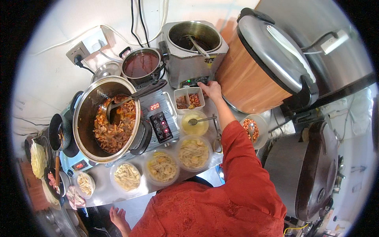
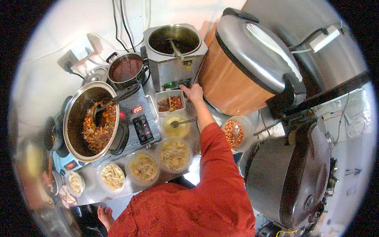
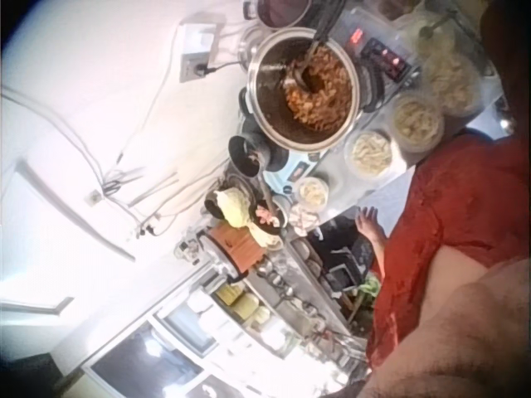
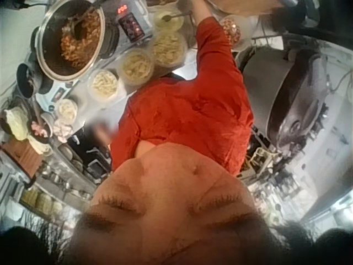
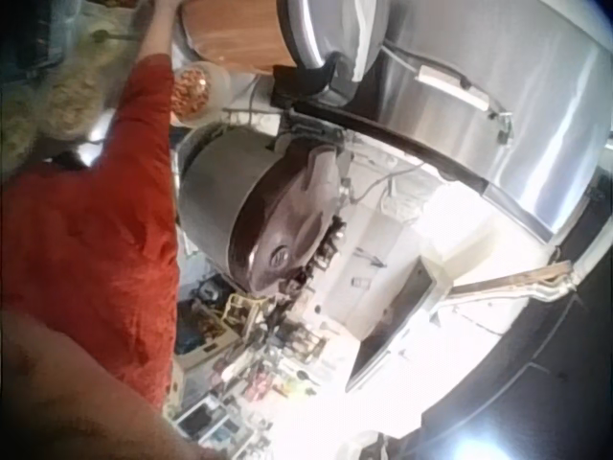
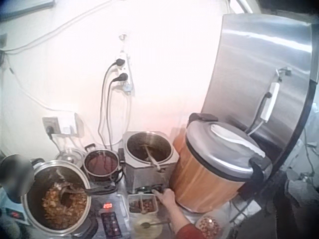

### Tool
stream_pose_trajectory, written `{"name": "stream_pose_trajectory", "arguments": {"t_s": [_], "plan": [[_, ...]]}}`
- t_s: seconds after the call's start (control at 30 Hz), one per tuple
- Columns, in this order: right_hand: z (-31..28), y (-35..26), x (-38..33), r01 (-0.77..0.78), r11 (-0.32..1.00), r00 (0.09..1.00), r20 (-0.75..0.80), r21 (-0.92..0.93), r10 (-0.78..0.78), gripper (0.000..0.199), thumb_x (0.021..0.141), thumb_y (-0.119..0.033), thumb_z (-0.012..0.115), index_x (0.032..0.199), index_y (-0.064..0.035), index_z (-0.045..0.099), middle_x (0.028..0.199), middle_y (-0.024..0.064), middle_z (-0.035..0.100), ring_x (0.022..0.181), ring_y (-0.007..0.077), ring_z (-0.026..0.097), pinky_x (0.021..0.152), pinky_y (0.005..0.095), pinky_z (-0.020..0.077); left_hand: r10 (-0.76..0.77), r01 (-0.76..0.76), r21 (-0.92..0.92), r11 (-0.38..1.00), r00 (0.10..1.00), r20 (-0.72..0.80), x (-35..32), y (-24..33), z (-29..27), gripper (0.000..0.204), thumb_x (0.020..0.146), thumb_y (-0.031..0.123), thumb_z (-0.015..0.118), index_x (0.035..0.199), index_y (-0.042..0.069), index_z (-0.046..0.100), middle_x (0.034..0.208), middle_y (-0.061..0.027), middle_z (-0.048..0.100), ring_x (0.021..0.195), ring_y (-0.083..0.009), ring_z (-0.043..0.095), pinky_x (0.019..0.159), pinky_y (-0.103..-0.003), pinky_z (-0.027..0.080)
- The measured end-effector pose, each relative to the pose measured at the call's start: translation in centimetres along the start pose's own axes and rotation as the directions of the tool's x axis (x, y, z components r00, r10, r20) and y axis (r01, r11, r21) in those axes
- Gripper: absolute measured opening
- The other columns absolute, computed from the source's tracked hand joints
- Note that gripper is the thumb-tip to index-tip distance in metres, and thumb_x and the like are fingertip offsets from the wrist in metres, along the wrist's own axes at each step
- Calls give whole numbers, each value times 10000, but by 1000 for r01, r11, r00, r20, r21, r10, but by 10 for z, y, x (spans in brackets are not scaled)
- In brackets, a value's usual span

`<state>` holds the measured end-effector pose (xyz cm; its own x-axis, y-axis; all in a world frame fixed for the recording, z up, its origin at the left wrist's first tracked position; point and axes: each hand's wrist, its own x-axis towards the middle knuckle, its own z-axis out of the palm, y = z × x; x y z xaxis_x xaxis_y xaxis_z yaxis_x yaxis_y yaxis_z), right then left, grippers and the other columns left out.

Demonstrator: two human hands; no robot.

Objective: The person assembles multiple noodle bowls by using tongs to place green vegetables, cabbage, bean sprouts, and fried tofu into clear plastic containers. They then move to a second station and ladle a meat and sauce mixture from a pot into each bowl, completing the assembly.

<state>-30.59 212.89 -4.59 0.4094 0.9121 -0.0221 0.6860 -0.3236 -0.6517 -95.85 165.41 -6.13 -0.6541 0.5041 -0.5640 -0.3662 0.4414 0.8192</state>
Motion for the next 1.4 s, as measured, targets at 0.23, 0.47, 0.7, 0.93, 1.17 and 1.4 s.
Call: {"name": "stream_pose_trajectory", "arguments": {"t_s": [0.23,0.47,0.7,0.93,1.17,1.4], "plan": [[-45,-40,-34,106,891,994,22,-442,-108,574,885,-540,683,944,28,739,948,233,733,939,397,711,817,489,555,-33,31,-27,999,997,-71,-1,-1,6,391,980,228,633,1338,90,559,1085,-94,612,844,-257,666,674,-352,579],[-103,-206,-125,664,687,746,-197,293,-637,261,1037,-213,598,1216,-54,702,1067,89,713,925,165,665,837,317,533,3,-36,-143,989,973,-230,-4,13,10,464,1034,385,571,1368,66,528,1091,-163,636,792,-278,698,644,-372,607],[-67,-309,-161,845,295,523,571,-446,-633,506,869,-240,730,1359,-189,616,1162,77,632,997,313,662,816,449,538,183,-247,-335,909,960,-212,51,58,17,724,1034,561,494,1553,99,292,1185,-216,561,837,-296,685,697,-388,597],[-89,-322,-226,953,151,284,597,-262,-750,468,830,-137,730,1290,-160,648,979,92,658,798,328,689,675,431,564,75,-62,-327,943,997,28,122,81,16,781,1008,638,477,1485,39,322,1179,-214,565,871,-314,703,705,-390,625],[-24,-319,-245,846,254,492,501,-469,-712,480,903,-162,657,1376,-138,581,903,92,664,745,285,703,628,392,566,11,23,-146,989,974,228,152,99,10,755,1006,673,426,1451,64,464,1308,-146,635,973,-245,720,657,-344,629],[-80,-339,-259,782,231,604,611,-580,-512,285,911,-184,647,1176,-80,643,819,139,704,768,338,713,655,444,562,-42,48,-21,999,972,232,156,102,6,730,1015,658,416,1413,53,503,1232,-132,679,971,-229,722,626,-332,630]]}}
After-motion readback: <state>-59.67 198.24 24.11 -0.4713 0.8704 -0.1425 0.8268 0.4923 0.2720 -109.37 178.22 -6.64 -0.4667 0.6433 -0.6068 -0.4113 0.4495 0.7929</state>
